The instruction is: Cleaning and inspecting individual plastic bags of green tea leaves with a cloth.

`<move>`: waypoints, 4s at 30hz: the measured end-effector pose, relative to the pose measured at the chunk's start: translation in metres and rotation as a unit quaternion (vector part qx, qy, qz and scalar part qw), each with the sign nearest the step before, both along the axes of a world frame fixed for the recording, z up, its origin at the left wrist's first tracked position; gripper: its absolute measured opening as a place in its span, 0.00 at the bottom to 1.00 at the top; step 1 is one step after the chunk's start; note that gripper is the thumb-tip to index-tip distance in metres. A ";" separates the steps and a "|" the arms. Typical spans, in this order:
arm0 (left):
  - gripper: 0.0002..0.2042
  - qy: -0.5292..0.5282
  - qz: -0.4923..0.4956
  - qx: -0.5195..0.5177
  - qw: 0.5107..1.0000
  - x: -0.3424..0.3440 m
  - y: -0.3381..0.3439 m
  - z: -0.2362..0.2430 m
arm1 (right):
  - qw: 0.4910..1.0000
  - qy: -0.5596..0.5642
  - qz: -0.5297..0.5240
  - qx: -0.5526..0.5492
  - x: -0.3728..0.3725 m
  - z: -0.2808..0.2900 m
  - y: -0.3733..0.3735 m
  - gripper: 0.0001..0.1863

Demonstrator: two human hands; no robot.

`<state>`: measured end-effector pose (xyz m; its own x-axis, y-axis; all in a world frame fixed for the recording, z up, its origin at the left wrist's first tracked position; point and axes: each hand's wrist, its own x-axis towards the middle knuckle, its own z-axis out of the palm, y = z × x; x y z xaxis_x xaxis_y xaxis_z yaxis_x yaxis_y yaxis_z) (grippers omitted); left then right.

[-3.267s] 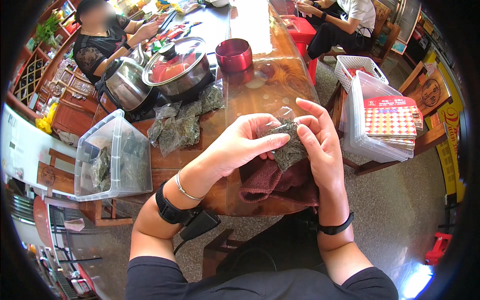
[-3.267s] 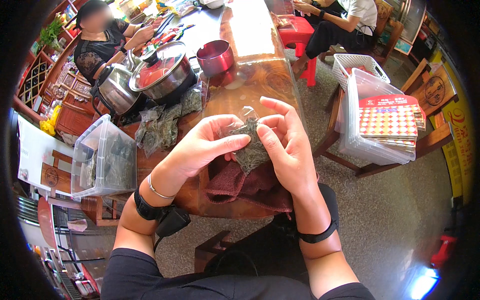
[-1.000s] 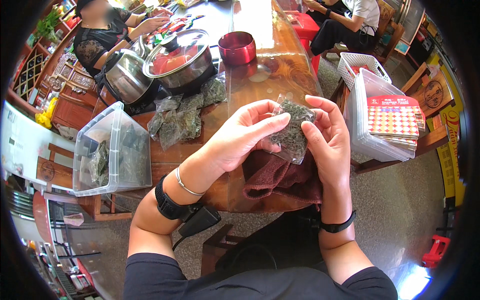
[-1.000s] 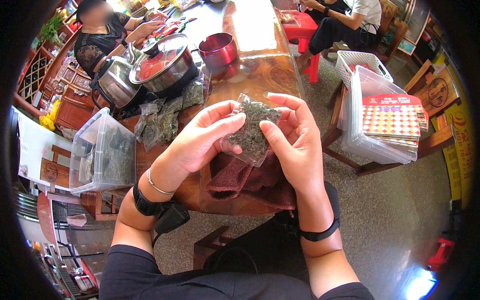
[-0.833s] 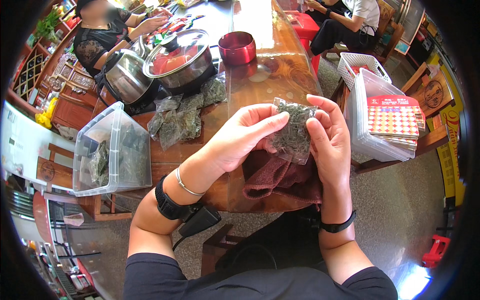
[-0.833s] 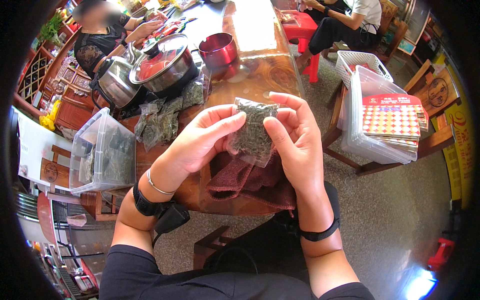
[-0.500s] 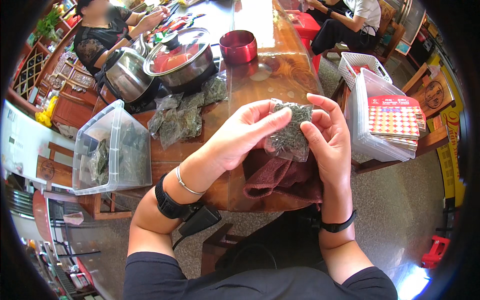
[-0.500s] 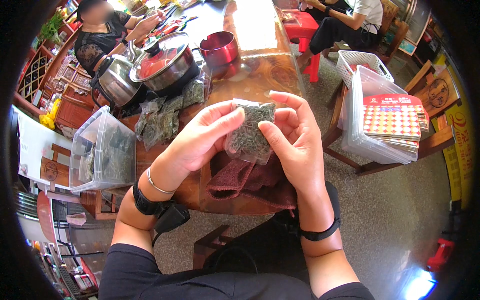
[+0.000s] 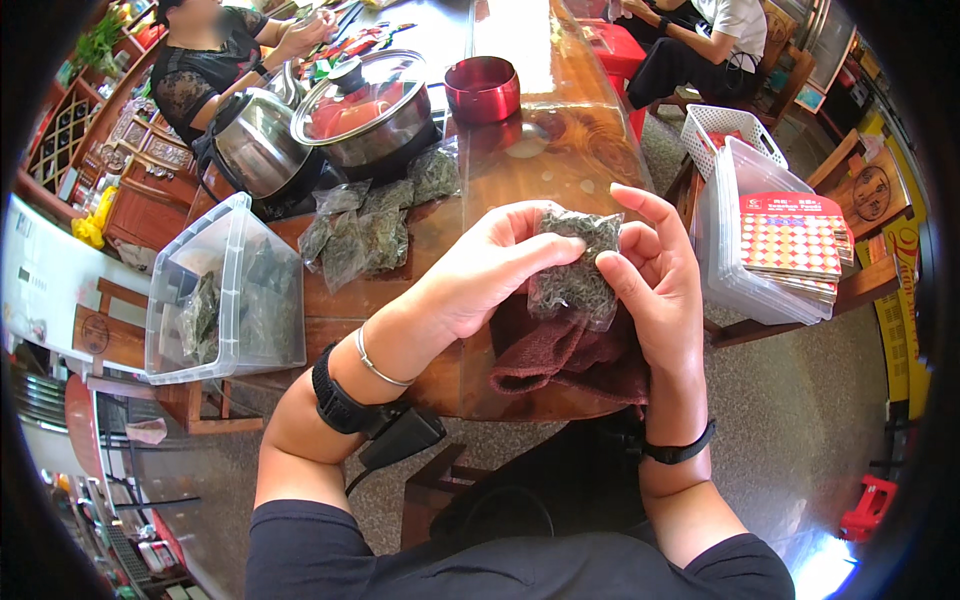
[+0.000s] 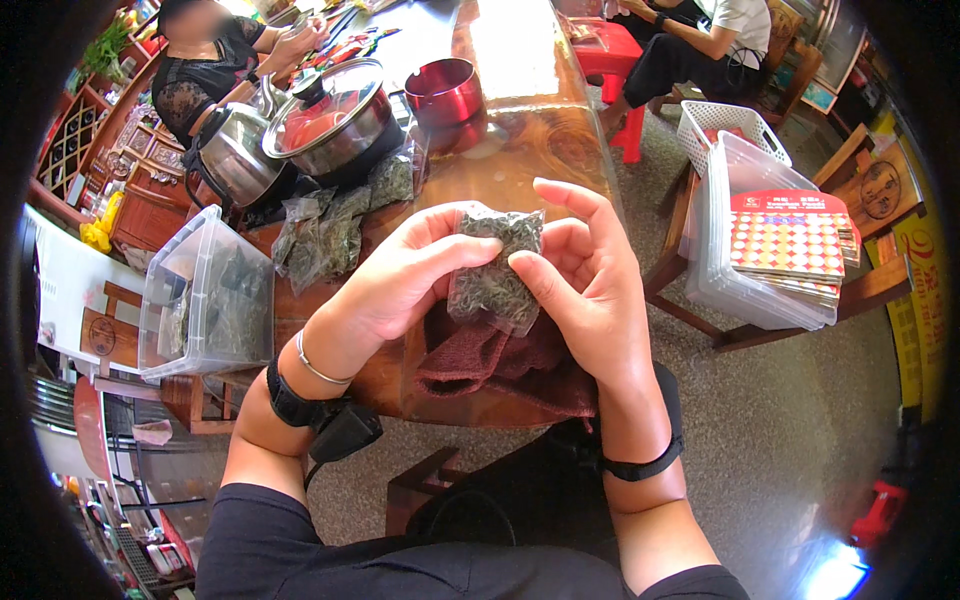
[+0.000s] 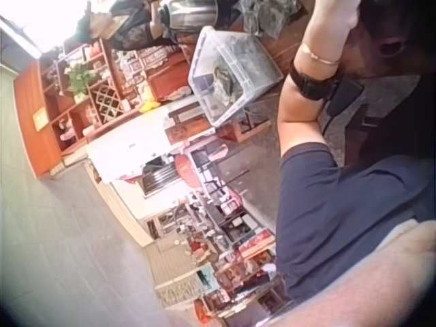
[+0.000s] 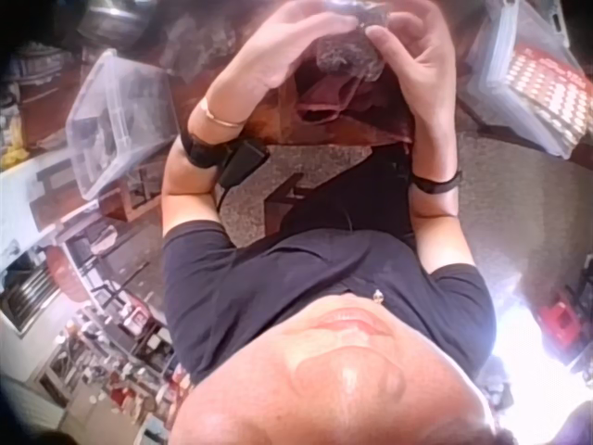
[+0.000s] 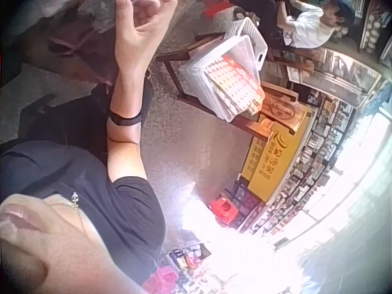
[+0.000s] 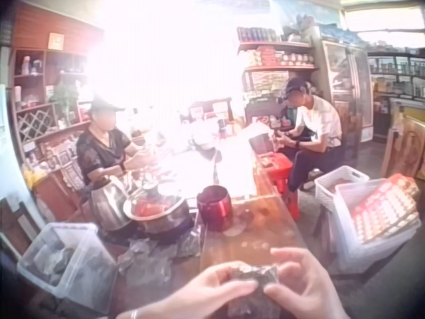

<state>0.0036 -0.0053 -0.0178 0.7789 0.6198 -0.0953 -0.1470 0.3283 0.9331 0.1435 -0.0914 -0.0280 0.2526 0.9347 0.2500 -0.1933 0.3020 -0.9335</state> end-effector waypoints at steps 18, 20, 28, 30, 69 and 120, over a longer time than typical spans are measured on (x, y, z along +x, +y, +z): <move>0.06 -0.031 -0.015 -0.017 0.999 0.000 0.003 0.001 | 1.000 -0.007 0.025 -0.016 0.001 0.006 -0.003 0.26; 0.05 -0.046 -0.002 -0.033 0.998 0.001 0.001 0.002 | 0.999 -0.001 0.030 -0.025 0.001 0.006 -0.003 0.26; 0.06 -0.082 -0.010 -0.088 0.993 -0.002 0.003 0.005 | 0.999 -0.033 0.004 -0.030 0.000 0.004 -0.002 0.23; 0.09 -0.024 -0.003 -0.106 0.994 0.000 0.001 0.009 | 0.999 -0.013 -0.008 -0.030 0.000 0.005 -0.001 0.22; 0.19 0.009 -0.026 0.018 0.999 -0.001 -0.004 0.006 | 0.999 0.020 -0.004 -0.025 0.003 0.004 -0.002 0.20; 0.08 0.008 -0.056 -0.008 0.998 -0.001 -0.002 0.008 | 0.999 0.022 -0.025 -0.018 0.005 0.000 0.002 0.25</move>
